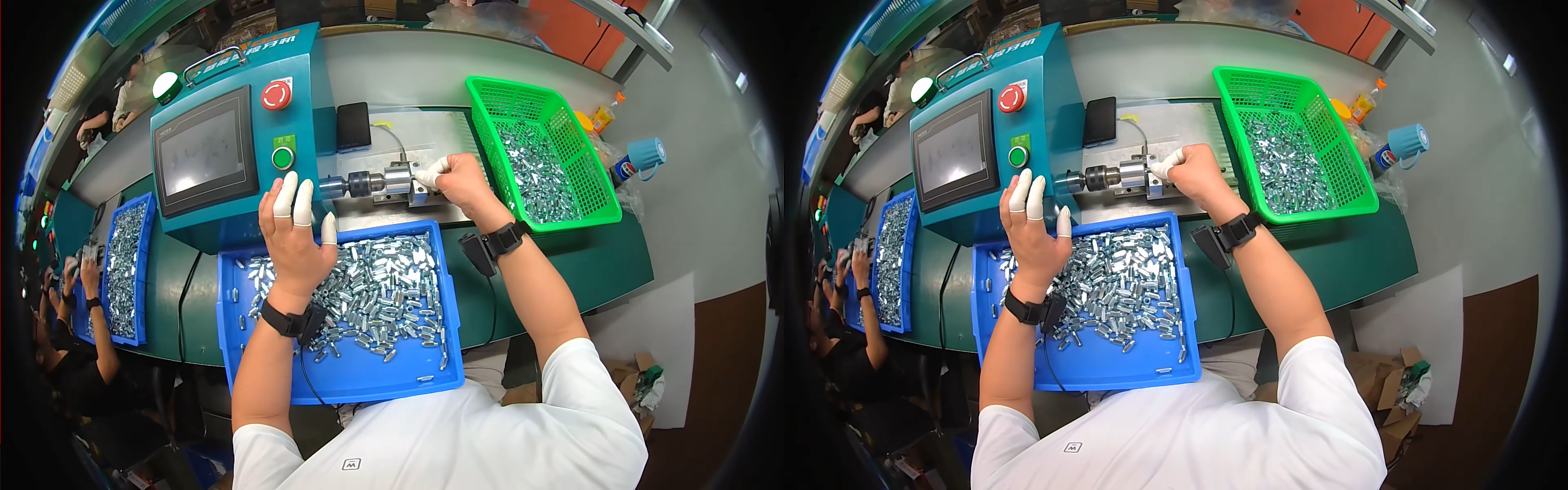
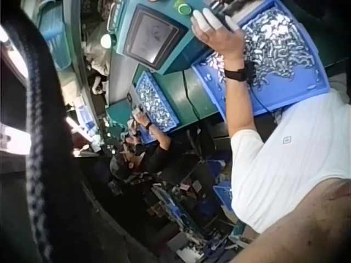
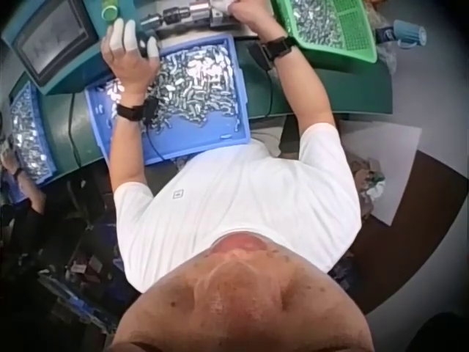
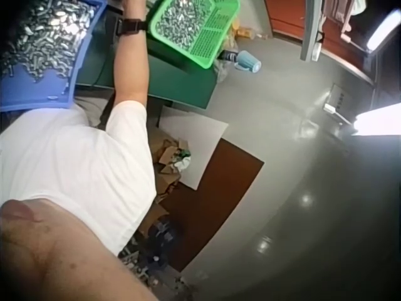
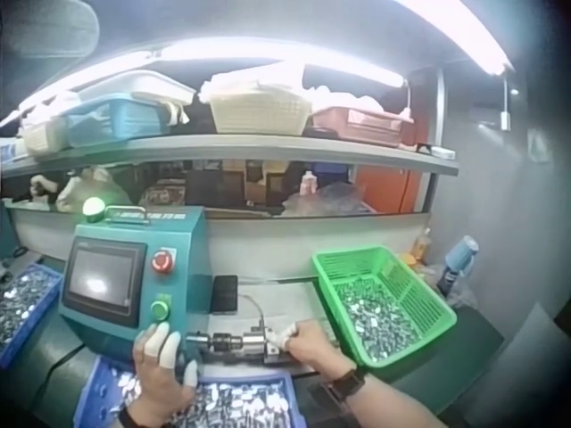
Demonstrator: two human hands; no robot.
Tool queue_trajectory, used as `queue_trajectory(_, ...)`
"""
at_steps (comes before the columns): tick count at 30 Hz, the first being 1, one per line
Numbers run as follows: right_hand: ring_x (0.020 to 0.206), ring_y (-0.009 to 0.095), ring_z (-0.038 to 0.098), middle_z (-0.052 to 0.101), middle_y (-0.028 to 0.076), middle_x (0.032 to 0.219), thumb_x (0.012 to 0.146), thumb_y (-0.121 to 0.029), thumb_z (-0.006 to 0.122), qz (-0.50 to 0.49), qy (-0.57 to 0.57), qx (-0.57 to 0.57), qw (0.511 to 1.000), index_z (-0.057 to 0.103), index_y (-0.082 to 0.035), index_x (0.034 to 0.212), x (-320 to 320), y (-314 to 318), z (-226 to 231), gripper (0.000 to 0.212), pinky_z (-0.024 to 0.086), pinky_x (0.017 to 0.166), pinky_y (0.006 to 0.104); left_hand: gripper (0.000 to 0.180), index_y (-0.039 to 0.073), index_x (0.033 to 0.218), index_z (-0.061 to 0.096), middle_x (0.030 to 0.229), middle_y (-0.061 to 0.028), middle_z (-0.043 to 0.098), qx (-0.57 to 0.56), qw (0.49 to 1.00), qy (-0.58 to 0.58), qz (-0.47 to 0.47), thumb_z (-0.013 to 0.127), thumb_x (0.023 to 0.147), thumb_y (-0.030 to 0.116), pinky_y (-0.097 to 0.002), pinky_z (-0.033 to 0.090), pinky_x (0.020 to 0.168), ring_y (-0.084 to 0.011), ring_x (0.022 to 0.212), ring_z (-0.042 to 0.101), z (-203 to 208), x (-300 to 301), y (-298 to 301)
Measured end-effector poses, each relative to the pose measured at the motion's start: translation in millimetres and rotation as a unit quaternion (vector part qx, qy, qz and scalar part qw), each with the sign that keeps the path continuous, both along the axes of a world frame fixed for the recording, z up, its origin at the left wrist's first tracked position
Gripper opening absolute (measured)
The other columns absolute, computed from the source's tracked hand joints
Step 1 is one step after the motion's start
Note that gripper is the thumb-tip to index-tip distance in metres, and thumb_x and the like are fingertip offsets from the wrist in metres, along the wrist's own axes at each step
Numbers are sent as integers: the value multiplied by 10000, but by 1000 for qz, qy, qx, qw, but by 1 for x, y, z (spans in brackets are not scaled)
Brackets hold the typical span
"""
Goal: The person picks up a metal component from a blue tray, inserts it into the machine, and presses a green button. After the machine finishes, the person removes the component and places it into a green basket, repeating this process.
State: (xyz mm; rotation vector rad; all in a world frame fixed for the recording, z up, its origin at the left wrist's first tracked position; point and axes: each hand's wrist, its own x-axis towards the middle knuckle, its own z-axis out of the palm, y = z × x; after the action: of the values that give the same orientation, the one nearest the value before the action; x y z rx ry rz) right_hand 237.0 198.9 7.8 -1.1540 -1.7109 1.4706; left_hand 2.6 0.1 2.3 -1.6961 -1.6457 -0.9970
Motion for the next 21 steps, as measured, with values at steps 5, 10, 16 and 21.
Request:
queue_trajectory(5, 730, 108, 659, 749, 53, 836, 883, -53, 870, 2, 4, 7, 1000, 760, 36, 852, 0, 1, -3, 145, 533, 664, 296, 713, 22, 1491, 533, 1562, -186, 496, 0, 1000, -6, -5, 791, 827, 47, -528, 355, 1238, -421, 1468, 435, 2, 2, -1)
queue_trajectory(10, 709, 98, 640, 742, 43, 823, 891, -76, 869, 5, 5, 7, 1000, 760, 33, 847, 1, -1, 0, 160, 516, 648, 288, 717, 22, 1492, 532, 1561, -188, 495, 2, 1000, 0, -6, 793, 825, 50, -529, 356, 1237, -420, 1469, 432, 2, 0, 0)
queue_trajectory(16, 705, 90, 629, 752, 35, 807, 898, -118, 860, 37, -28, 31, 998, 783, 35, 845, 9, 2, 3, 178, 504, 617, 305, 710, 31, 1474, 556, 1542, -179, 506, 3, 1000, -2, -1, 800, 812, 107, -541, 336, 1248, -396, 1476, 430, -2, 0, 0)
queue_trajectory(21, 695, 80, 611, 740, 26, 780, 926, -170, 847, 43, -33, 78, 995, 788, 32, 886, 18, -2, 0, 214, 497, 609, 305, 723, 27, 1494, 533, 1559, -189, 498, 0, 1000, -1, -3, 797, 822, 62, -530, 355, 1238, -422, 1466, 437, 0, -1, -1)
